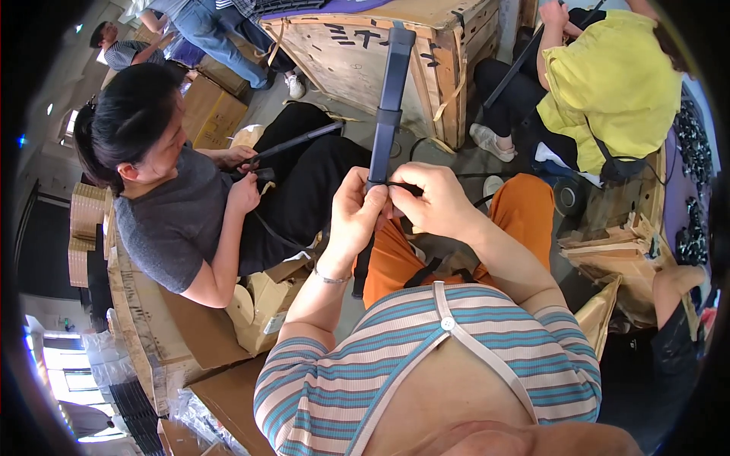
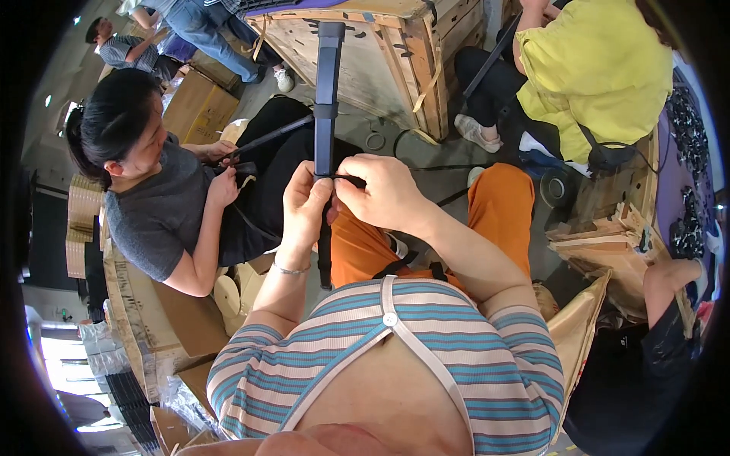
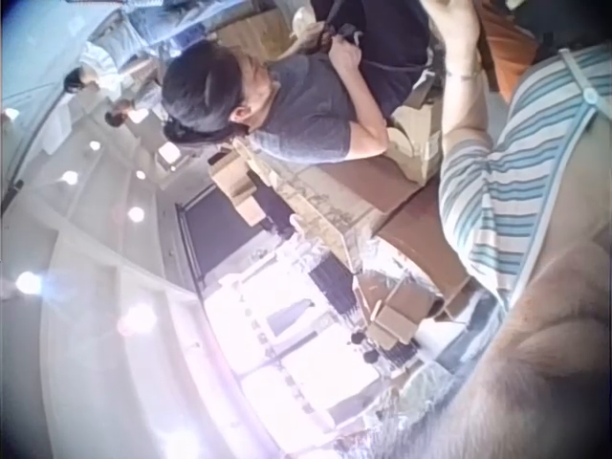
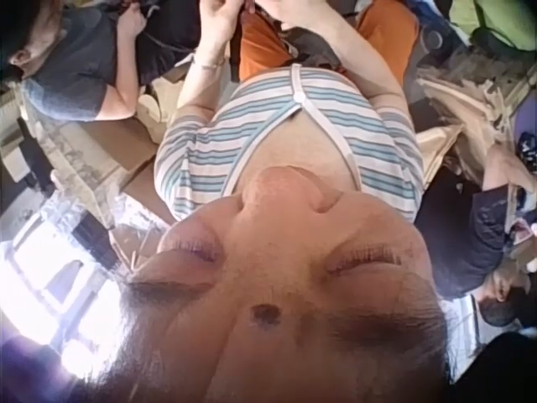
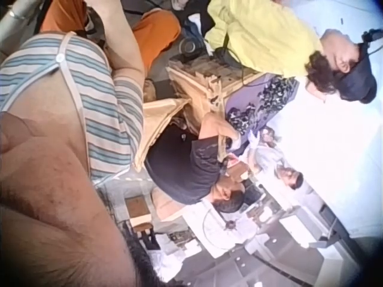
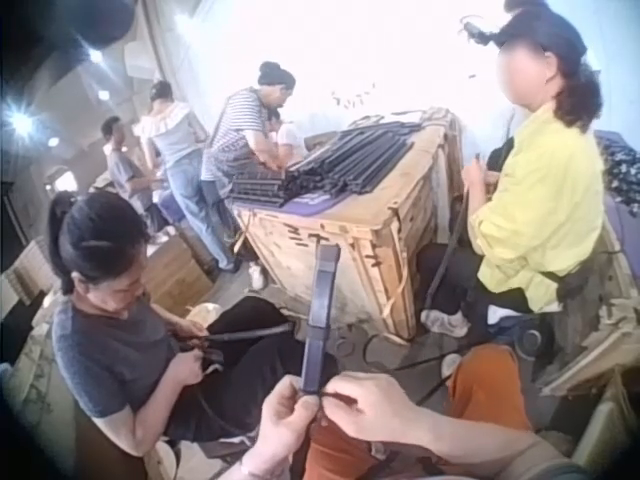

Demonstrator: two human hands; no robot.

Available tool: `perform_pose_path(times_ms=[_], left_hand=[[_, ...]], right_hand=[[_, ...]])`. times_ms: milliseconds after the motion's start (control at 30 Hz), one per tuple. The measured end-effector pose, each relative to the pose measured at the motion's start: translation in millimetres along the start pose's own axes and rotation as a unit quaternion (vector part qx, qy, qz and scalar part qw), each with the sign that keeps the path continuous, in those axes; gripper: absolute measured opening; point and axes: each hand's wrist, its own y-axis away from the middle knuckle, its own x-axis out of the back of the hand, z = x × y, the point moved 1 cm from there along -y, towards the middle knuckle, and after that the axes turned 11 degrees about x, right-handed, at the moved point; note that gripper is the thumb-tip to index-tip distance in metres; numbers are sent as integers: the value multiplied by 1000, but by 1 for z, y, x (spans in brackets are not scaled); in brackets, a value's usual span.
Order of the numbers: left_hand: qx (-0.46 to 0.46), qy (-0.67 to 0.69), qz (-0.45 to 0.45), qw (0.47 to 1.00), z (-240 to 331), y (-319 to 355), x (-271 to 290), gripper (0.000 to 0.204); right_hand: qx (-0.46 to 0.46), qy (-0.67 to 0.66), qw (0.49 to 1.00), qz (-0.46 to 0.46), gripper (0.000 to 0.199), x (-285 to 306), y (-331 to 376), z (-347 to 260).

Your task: The recorder bundles black rectangular components using elastic straps in a manufacturing environment.

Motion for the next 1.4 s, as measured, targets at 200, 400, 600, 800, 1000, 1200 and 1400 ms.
perform_pose_path(times_ms=[200, 400, 600, 800, 1000, 1200, 1400], left_hand=[[10, 91, -95, 991, 11, 13, -5, 8], [116, 399, -385, 824, 36, -15, 11, 30], [109, 472, -423, 765, 26, -33, 20, 37], [83, 389, -379, 836, 22, -40, 20, 32], [96, 304, -228, 920, 12, -37, 14, 21], [107, 241, -170, 950, 15, -27, 5, 19], [97, 97, -207, 969, 7, -30, 6, 31]], right_hand=[[-197, 180, 959, 93, 18, -10, 1, 81], [-240, 65, 969, 5, 25, -19, 38, 96], [-278, 37, 959, -35, 24, -16, 39, 89], [-283, 23, 959, -21, 24, -7, 43, 92], [-233, -20, 971, 53, 19, 3, 24, 79], [-205, -174, 955, 122, 14, 24, -10, 47], [-146, -265, 949, 89, 24, 13, -41, 18]])
